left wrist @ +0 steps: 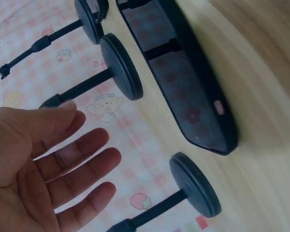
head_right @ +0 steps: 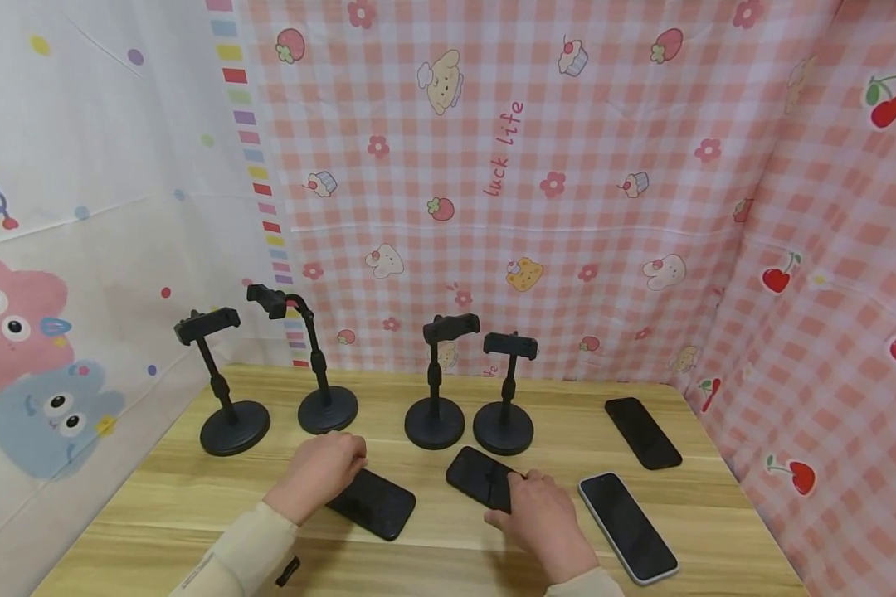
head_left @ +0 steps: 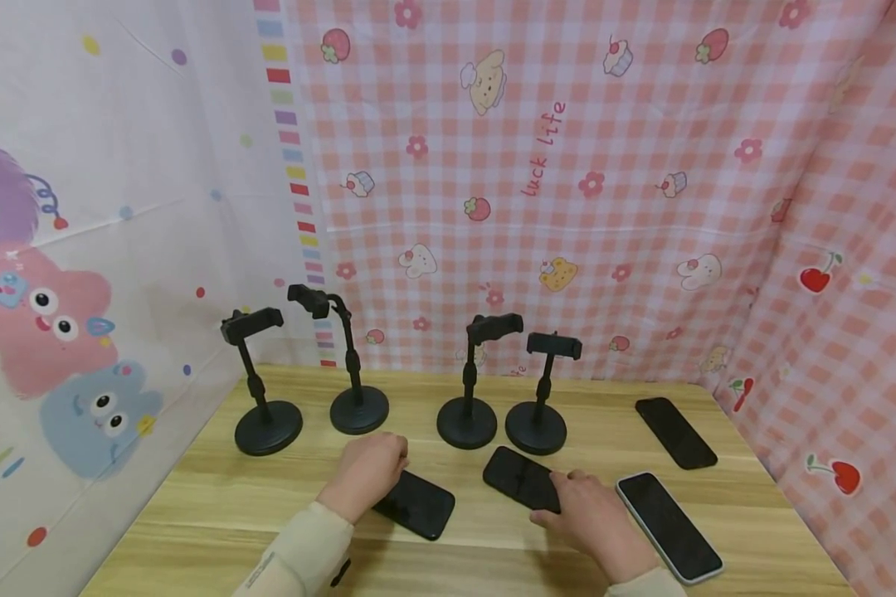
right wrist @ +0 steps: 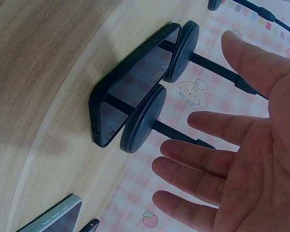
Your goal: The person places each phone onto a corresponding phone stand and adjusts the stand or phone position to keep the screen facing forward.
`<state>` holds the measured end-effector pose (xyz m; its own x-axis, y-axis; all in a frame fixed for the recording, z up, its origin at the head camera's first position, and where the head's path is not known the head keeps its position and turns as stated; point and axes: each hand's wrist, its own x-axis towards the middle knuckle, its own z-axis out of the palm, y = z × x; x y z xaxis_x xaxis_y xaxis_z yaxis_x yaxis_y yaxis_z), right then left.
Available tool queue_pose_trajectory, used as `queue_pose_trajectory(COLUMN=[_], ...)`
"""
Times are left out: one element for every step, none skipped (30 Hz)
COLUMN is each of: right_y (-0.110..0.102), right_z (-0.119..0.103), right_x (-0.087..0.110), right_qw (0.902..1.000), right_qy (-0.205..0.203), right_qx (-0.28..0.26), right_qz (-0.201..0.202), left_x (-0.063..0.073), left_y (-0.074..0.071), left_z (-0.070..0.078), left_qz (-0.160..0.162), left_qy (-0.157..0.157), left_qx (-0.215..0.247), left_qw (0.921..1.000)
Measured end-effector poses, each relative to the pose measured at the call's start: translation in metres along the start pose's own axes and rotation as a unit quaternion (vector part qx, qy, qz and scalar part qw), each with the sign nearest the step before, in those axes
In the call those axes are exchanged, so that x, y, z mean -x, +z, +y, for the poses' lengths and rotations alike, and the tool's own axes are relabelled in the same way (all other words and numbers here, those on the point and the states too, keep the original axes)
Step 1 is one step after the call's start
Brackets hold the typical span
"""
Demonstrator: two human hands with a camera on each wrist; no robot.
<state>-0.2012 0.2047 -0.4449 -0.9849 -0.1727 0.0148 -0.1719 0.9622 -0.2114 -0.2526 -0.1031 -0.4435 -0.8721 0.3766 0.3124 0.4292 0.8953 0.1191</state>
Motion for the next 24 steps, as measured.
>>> queue_pose_trajectory(right_y=[0.000,0.000,0.000,0.000,0.000,0.001,0.001,0.001,0.001,0.001,0.002,0.002,0.002,0.002,0.002,0.002,0.002,0.002,0.002,0.002,0.002,0.002,0.002,0.002], right_z=[0.000,0.000,0.000,0.000,0.000,0.000,0.000,0.000,0.000,0.000,0.000,0.000,0.000,0.000,0.000,0.000,0.000,0.000,0.000,0.000,0.000,0.000,0.000,0.000], right_x=[0.000,0.000,0.000,0.000,0.000,0.000,0.000,0.000,0.001,0.001,0.001,0.000,0.000,0.000,0.000,0.000,0.000,0.001,0.001,0.001,0.001,0.002,0.002,0.002], right_qw=[1.0000,1.0000,1.0000,1.0000,0.9999,0.9999,0.9999,0.9999,0.9999,0.9999,0.9999,0.9999,0.9999,0.9998,0.9998,0.9998,0.9998,0.9998,0.9998,0.9999,0.9999,0.9999,1.0000,1.0000], right_qy=[0.002,0.004,0.006,0.006,0.007,0.006,0.006,0.006,0.005,0.005,0.006,0.007,0.008,0.010,0.011,0.011,0.011,0.011,0.009,0.008,0.006,0.005,0.003,0.001], right_qx=[0.001,0.002,0.003,0.005,0.006,0.007,0.007,0.006,0.004,0.003,0.001,0.000,-0.002,-0.004,-0.004,-0.004,-0.003,-0.001,-0.001,0.000,0.001,0.002,0.003,0.003], right_qz=[-0.003,-0.005,-0.006,-0.006,-0.006,-0.007,-0.007,-0.007,-0.007,-0.008,-0.009,-0.010,-0.012,-0.014,-0.015,-0.016,-0.016,-0.016,-0.016,-0.014,-0.013,-0.011,-0.008,-0.007], left_x=[-0.002,-0.004,-0.006,-0.008,-0.011,-0.013,-0.016,-0.019,-0.021,-0.024,-0.026,-0.029,-0.031,-0.033,-0.034,-0.036,-0.037,-0.039,-0.041,-0.043,-0.045,-0.048,-0.050,-0.052], left_y=[-0.001,-0.002,-0.003,-0.004,-0.005,-0.006,-0.007,-0.008,-0.009,-0.011,-0.012,-0.014,-0.016,-0.017,-0.020,-0.022,-0.024,-0.026,-0.029,-0.031,-0.033,-0.035,-0.037,-0.039], left_z=[0.001,0.002,0.004,0.005,0.006,0.008,0.009,0.011,0.013,0.014,0.016,0.018,0.020,0.021,0.023,0.025,0.026,0.028,0.029,0.030,0.031,0.032,0.033,0.034], left_qz=[0.004,0.006,0.007,0.008,0.009,0.009,0.009,0.008,0.006,0.004,0.002,0.000,-0.002,-0.002,-0.004,-0.004,-0.005,-0.006,-0.006,-0.004,-0.004,-0.002,-0.002,0.002], left_qy=[0.003,0.006,0.006,0.007,0.007,0.006,0.006,0.004,0.002,0.001,-0.001,-0.002,-0.003,-0.004,-0.005,-0.004,-0.005,-0.005,-0.005,-0.004,-0.003,-0.001,-0.001,0.002], left_qx=[0.001,0.000,0.001,0.003,0.002,0.000,-0.003,-0.005,-0.005,-0.005,-0.007,-0.006,-0.006,-0.005,-0.005,-0.007,-0.009,-0.010,-0.013,-0.017,-0.020,-0.024,-0.024,-0.026], left_qw=[1.0000,1.0000,1.0000,0.9999,0.9999,0.9999,0.9999,1.0000,1.0000,1.0000,1.0000,1.0000,1.0000,1.0000,1.0000,1.0000,0.9999,0.9999,0.9999,0.9998,0.9998,0.9997,0.9997,0.9996])
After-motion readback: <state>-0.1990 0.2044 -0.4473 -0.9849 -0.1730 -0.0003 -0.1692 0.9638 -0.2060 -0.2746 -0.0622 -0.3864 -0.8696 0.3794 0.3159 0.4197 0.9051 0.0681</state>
